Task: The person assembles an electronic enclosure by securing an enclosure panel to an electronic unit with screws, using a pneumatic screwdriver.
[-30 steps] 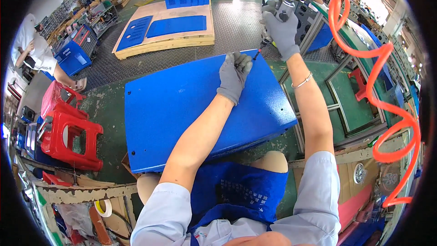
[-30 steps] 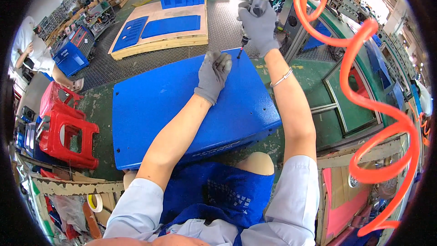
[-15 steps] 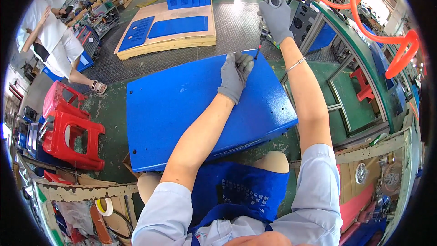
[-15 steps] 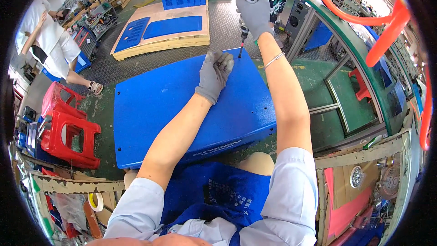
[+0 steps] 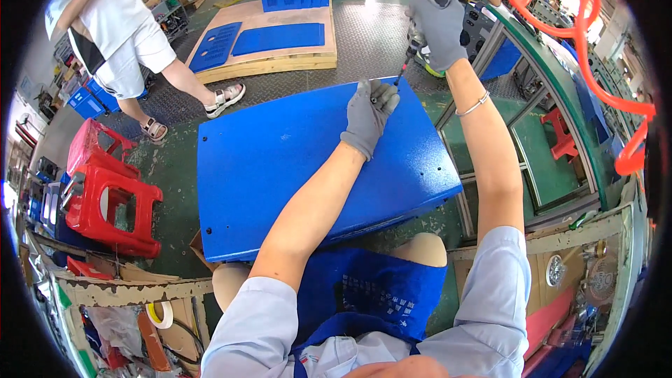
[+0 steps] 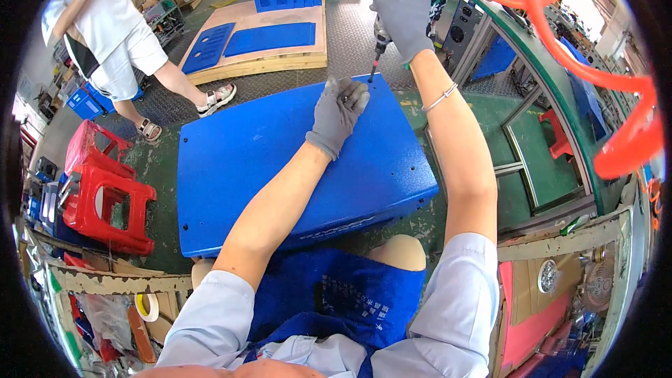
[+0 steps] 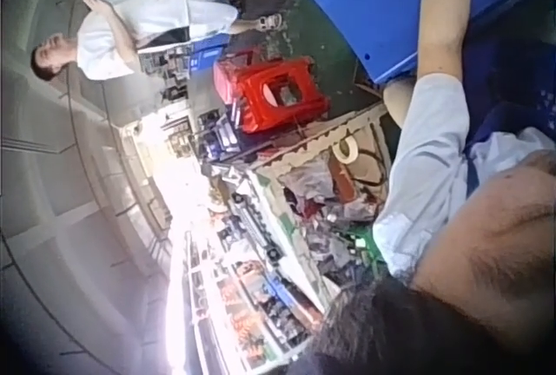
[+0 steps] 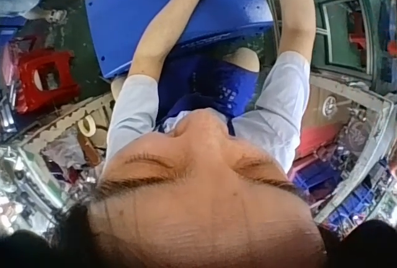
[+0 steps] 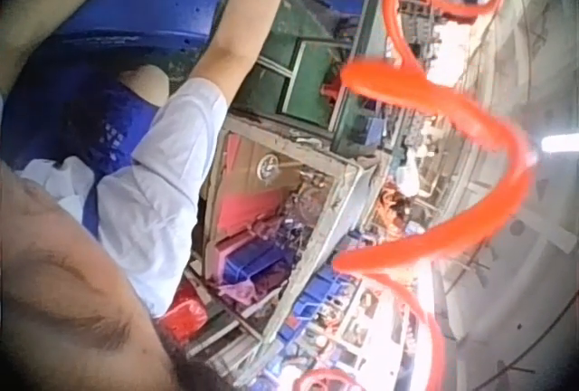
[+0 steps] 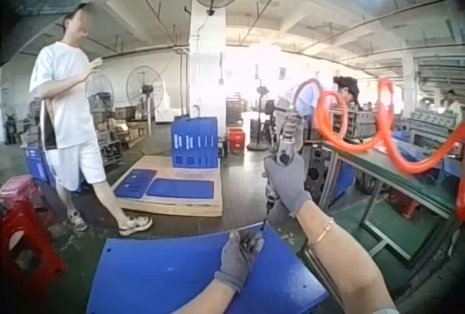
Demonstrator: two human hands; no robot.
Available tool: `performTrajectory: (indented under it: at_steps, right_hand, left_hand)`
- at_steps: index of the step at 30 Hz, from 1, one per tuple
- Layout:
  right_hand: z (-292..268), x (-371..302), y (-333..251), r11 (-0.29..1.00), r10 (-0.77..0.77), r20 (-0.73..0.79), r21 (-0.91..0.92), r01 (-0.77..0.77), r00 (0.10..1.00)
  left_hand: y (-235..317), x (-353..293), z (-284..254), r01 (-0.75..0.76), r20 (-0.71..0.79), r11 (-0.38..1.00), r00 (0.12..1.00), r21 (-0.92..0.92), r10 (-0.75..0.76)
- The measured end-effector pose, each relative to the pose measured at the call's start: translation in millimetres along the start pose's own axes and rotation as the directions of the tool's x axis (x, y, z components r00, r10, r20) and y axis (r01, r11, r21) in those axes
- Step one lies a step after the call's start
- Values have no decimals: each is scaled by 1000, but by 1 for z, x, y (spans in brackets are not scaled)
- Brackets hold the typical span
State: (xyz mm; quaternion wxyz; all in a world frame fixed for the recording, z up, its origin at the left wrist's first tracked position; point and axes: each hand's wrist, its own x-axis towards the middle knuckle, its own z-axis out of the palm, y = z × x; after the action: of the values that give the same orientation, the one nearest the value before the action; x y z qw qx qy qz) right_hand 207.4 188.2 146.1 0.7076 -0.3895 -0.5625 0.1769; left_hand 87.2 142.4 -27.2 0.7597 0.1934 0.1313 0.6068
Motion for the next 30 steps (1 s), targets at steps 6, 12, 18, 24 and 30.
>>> performTrajectory:
  at_steps: [6,12,18,24,30]
  right_hand:
    - [-21,-19,-45,996,-52,72,77,47,996]
    - [-37,-69,-99,950,130,15,283,-129,991]
    - [-120,-130,-128,982,-32,-121,179,54,992]
    - [-161,-259,-156,860,-151,-199,457,228,968]
    - [-188,-357,-154,949,-243,-235,145,281,941]
  left_hand:
    - [-4,1,3,65,-31,998,997,2,-65]
    - [8,9,-14,425,485,902,806,-73,-340]
    - [-1,-33,10,378,157,900,896,217,-415]
    - [-10,-146,48,297,307,745,774,597,-554]
    - [-74,-269,80,791,202,502,459,351,-865]
